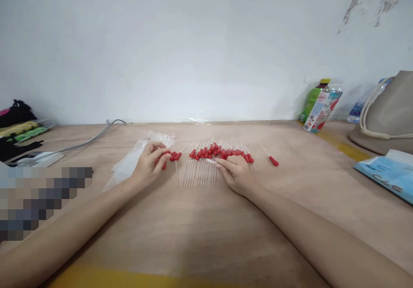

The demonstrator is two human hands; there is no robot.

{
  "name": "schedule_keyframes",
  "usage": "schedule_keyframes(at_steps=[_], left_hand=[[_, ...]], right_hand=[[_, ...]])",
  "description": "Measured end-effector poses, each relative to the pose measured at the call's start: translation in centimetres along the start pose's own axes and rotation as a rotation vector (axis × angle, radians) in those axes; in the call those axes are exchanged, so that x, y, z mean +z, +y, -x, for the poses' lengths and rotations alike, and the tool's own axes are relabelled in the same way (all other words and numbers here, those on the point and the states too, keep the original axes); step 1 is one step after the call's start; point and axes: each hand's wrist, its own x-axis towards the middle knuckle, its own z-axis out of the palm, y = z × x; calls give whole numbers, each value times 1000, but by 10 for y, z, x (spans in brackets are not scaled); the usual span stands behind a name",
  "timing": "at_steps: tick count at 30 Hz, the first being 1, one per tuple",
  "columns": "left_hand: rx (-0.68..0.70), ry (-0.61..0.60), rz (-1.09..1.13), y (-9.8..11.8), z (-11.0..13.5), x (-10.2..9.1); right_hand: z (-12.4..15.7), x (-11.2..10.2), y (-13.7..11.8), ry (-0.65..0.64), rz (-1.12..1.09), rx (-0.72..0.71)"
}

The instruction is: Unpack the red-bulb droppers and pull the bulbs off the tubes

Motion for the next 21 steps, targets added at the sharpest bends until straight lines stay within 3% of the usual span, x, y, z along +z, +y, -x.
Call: schedule_keyframes(at_steps=[3,8,11,15,21], left_hand=[[-199,27,-57,-23,-12,-6],[-381,-142,-69,-52,-18,-12],[-328,-195,-96,-54,-15,-9],[-150,-239,-258,-51,-11,-5],[-73,-161,-333,-46,-10,-8]], right_hand=[[-3,6,-2,-32,3,43],[-17,16,-21,0,-113,93],[-32,24,-36,-45,-72,57],[-51,40,-56,-182,181,-70],[-61,63,-80,-345,314,-53]])
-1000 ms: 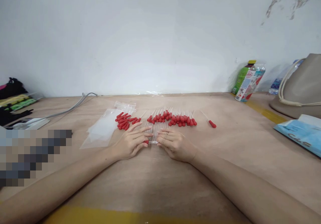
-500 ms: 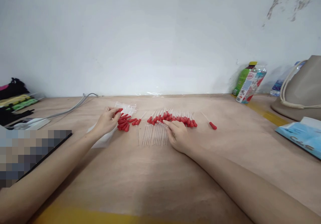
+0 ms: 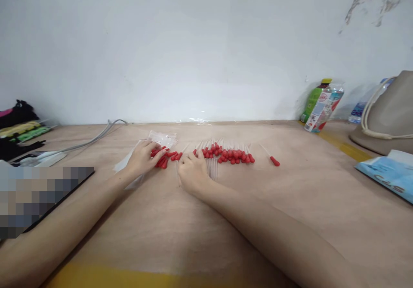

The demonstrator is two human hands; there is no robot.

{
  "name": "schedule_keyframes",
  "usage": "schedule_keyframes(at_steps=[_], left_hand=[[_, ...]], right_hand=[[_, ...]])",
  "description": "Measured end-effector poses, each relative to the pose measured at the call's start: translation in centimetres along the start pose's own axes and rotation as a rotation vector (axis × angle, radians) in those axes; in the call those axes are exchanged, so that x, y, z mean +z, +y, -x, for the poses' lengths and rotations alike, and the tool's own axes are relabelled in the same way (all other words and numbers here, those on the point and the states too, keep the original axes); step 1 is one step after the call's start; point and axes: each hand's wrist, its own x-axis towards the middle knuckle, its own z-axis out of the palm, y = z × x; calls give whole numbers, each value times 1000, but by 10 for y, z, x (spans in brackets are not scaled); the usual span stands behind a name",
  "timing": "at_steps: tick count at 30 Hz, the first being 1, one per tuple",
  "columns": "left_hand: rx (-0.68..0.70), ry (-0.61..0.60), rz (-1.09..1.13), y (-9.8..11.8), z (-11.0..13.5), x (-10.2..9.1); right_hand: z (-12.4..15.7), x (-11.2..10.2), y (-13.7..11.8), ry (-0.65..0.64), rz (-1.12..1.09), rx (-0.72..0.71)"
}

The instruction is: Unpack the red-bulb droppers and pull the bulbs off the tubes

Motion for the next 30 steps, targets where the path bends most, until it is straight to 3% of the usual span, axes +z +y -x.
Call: schedule_keyframes(at_steps=[3,8,13,18,23,26,30], left_hand=[[17,16,-8,7,-1,0],[30,-81,25,24,-10,7],[-43,-224,8,33,-28,16],[-137,-333,-14,37,-39,29],[-181,-287,-38,44,-41,31],[-205,-191,-57,48,-41,23],[-46,2,-46,53,-31,9]], right_hand=[[0,0,-6,-64,-86,63],[7,-10,-4,-154,-301,122],[22,-17,8,-43,-377,191],[50,-20,30,112,-357,163],[71,-16,53,211,-334,211],[73,-13,60,247,-339,270],[70,-12,62,328,-304,265]])
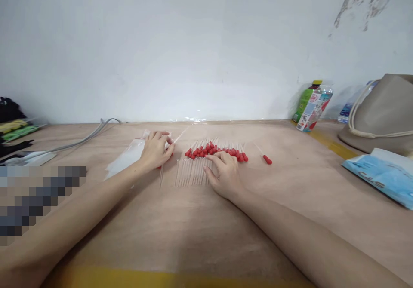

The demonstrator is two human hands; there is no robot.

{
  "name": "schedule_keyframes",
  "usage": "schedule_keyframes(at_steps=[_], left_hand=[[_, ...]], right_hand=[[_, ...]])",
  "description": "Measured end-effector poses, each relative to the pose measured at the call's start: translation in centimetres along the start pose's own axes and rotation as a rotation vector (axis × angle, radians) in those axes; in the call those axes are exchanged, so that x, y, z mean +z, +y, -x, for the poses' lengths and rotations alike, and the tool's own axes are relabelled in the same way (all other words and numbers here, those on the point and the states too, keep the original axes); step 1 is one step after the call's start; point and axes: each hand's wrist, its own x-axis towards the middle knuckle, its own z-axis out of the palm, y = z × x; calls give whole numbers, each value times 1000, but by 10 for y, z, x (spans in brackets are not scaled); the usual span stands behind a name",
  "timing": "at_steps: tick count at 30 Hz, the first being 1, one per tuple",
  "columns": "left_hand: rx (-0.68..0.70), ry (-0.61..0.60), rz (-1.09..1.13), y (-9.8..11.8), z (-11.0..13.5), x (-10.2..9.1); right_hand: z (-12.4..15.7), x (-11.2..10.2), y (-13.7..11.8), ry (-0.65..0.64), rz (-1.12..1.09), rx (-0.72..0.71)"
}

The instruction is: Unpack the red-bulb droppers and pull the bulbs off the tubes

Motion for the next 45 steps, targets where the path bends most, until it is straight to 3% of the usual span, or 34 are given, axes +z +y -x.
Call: schedule_keyframes(at_steps=[4,9,12,16,22,29,35,45], left_hand=[[282,12,66,6,28,-8],[432,39,124,18,53,-14],[437,18,172,26,54,-21],[362,-11,273,31,52,-23],[345,9,395,32,56,-11],[410,4,417,39,56,-6],[433,47,406,39,58,-2],[511,-115,337,38,59,-15]], right_hand=[[-1,-3,-3,13,72,-108],[-1,-6,-7,-182,121,-305],[-1,-8,-9,-269,98,-321],[-2,-7,-8,-292,33,-288],[-3,1,-4,-258,-27,-277],[-2,5,-4,-184,-96,-365],[0,10,-4,-204,-161,-348],[1,6,-5,-258,-222,-439]])
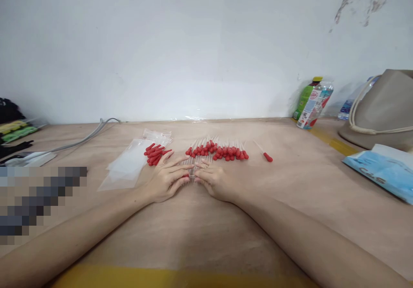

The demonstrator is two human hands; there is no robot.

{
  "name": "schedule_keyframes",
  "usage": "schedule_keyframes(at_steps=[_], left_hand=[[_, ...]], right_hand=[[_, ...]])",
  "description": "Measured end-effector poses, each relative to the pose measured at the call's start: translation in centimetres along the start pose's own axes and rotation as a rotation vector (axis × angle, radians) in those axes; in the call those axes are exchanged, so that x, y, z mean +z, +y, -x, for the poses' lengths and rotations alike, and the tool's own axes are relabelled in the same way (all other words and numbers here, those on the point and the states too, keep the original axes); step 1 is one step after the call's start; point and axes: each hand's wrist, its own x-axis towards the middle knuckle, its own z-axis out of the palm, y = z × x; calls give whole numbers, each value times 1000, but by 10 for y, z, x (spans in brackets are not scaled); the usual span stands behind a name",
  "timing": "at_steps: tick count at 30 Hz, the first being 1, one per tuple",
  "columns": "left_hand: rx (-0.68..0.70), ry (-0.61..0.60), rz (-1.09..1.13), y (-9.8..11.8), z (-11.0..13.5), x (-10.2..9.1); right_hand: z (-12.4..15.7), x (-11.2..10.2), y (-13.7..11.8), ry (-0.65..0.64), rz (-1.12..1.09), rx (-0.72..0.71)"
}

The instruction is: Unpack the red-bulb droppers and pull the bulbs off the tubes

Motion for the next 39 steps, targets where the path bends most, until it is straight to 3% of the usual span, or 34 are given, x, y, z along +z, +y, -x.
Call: schedule_keyframes(at_steps=[13,18,22,25,29,34,39], left_hand=[[4,-18,37,0,8,-3],[-149,113,30,-25,19,-8],[-395,312,68,-56,19,-14],[-576,359,18,-78,18,-20],[-680,301,41,-94,21,-23],[-652,246,28,-92,19,-13],[-528,206,-124,-85,18,-5]], right_hand=[[9,-3,1,91,-3,-78],[16,-20,14,140,92,98],[18,-24,20,106,234,249],[12,-18,14,69,234,287],[-4,-7,0,81,139,332],[-34,14,-14,102,145,294],[-60,37,-21,3,297,258]])
